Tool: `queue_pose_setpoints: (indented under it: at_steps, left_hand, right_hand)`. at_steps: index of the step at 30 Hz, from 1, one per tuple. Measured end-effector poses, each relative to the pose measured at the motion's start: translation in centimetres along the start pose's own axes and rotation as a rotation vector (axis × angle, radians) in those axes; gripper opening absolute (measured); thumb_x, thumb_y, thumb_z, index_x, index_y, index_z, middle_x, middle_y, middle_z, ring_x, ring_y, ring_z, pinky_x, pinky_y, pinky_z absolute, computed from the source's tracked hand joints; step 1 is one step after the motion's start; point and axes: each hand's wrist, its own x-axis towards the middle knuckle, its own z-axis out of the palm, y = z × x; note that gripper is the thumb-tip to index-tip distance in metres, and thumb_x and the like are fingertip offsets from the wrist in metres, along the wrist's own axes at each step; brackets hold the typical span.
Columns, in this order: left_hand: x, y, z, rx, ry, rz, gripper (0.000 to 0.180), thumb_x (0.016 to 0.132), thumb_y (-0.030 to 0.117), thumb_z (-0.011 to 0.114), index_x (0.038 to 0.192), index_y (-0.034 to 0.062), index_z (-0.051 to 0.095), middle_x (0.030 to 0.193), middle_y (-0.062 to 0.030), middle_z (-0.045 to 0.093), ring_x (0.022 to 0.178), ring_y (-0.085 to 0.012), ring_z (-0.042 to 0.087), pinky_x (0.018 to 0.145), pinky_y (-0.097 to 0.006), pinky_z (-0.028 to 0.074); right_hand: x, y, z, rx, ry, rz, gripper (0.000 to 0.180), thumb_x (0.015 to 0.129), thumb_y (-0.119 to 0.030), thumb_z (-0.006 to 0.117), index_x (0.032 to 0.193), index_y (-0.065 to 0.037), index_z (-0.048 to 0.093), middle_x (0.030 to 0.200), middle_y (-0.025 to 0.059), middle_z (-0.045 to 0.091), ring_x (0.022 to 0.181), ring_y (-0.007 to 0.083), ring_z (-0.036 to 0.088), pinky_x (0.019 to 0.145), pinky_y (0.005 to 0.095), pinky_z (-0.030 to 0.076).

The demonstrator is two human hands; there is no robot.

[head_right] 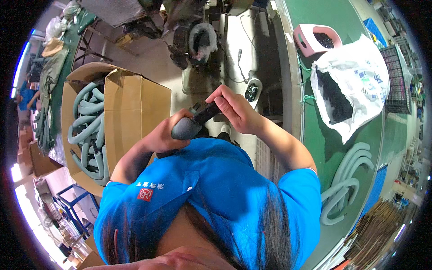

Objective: The person repeatedly picks up gray rubber seal pieces and black plastic clips, inserts the seal into a machine fixture, and secures it with the clip. Finished units are placed on the green workbench to the right.

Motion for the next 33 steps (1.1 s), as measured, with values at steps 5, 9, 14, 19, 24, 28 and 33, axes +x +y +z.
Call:
queue_pose_setpoints:
  at_steps: [5,9,14,19,24,28,33]
  left_hand:
    - [0.5,-4.2,-3.2,-0.041,0.046,-0.053,0.051,0.068,0.007,0.063,0.115,0.0073,0.044,0.087,-0.0111,0.055,0.074,-0.0191,0.058,0.067,-0.032,0.047]
    - [2.4,-6.8,-7.4,-0.212,0.060,-0.104,0.054,0.070,0.003,0.065,0.118,0.0073,0.044,0.081,-0.0054,0.055,0.065,-0.0129,0.056,0.056,-0.028,0.047]
    - [4.7,-6.6,-13.2,-0.224,0.063,-0.051,0.052,0.068,0.003,0.065,0.115,0.0082,0.044,0.080,-0.0046,0.054,0.066,-0.0125,0.055,0.056,-0.027,0.046]
    - [5.5,-6.5,-16.4,-0.100,0.003,-0.032,0.053,0.070,0.002,0.065,0.118,0.0093,0.043,0.084,-0.0042,0.053,0.066,-0.0113,0.054,0.056,-0.027,0.047]
    - [5.2,-7.9,-16.6,0.082,-0.004,0.072,0.060,0.069,0.004,0.066,0.123,0.0106,0.042,0.087,-0.0064,0.053,0.069,-0.0120,0.055,0.059,-0.028,0.048]
    - [4.5,-8.7,-16.6,0.101,0.005,0.068,0.059,0.065,0.007,0.067,0.120,0.0102,0.044,0.093,-0.0143,0.058,0.082,-0.0227,0.058,0.073,-0.034,0.047]
    - [3.2,-10.1,-16.6,-0.052,-0.013,-0.075,0.059,0.065,0.007,0.067,0.119,0.0087,0.044,0.092,-0.0170,0.059,0.086,-0.0278,0.060,0.077,-0.037,0.047]
  right_hand:
    - [4.6,5.2,2.8,-0.155,0.149,0.078,0.020,0.100,-0.022,0.041,0.095,-0.004,0.050,0.067,0.0012,0.044,0.059,0.0081,0.040,0.054,0.0241,0.034]
    - [10.7,9.1,2.9,-0.066,0.186,0.121,0.027,0.100,-0.030,0.041,0.091,-0.006,0.050,0.069,-0.0010,0.045,0.059,0.0068,0.042,0.053,0.0237,0.037]
    - [17.7,6.0,1.6,-0.101,0.262,0.090,0.033,0.100,-0.033,0.041,0.085,-0.004,0.046,0.068,0.0030,0.044,0.062,0.0117,0.044,0.057,0.0299,0.040]
    - [19.4,8.6,-3.0,0.302,0.059,0.404,0.019,0.097,-0.022,0.044,0.091,-0.009,0.056,0.073,0.0011,0.052,0.062,0.0080,0.049,0.052,0.0243,0.041]
    - [23.7,17.8,-4.9,-0.996,0.417,-0.110,0.006,0.085,-0.008,0.057,0.088,-0.004,0.060,0.085,0.0091,0.063,0.076,0.0188,0.061,0.061,0.0300,0.048]
    - [27.1,20.8,-2.1,-1.167,0.532,0.022,0.005,0.083,-0.005,0.060,0.087,-0.002,0.061,0.087,0.0108,0.065,0.079,0.0210,0.063,0.064,0.0314,0.049]
    - [27.6,22.0,-1.4,-1.060,0.570,0.189,0.006,0.083,-0.005,0.060,0.087,-0.002,0.061,0.087,0.0109,0.066,0.078,0.0202,0.063,0.064,0.0309,0.049]
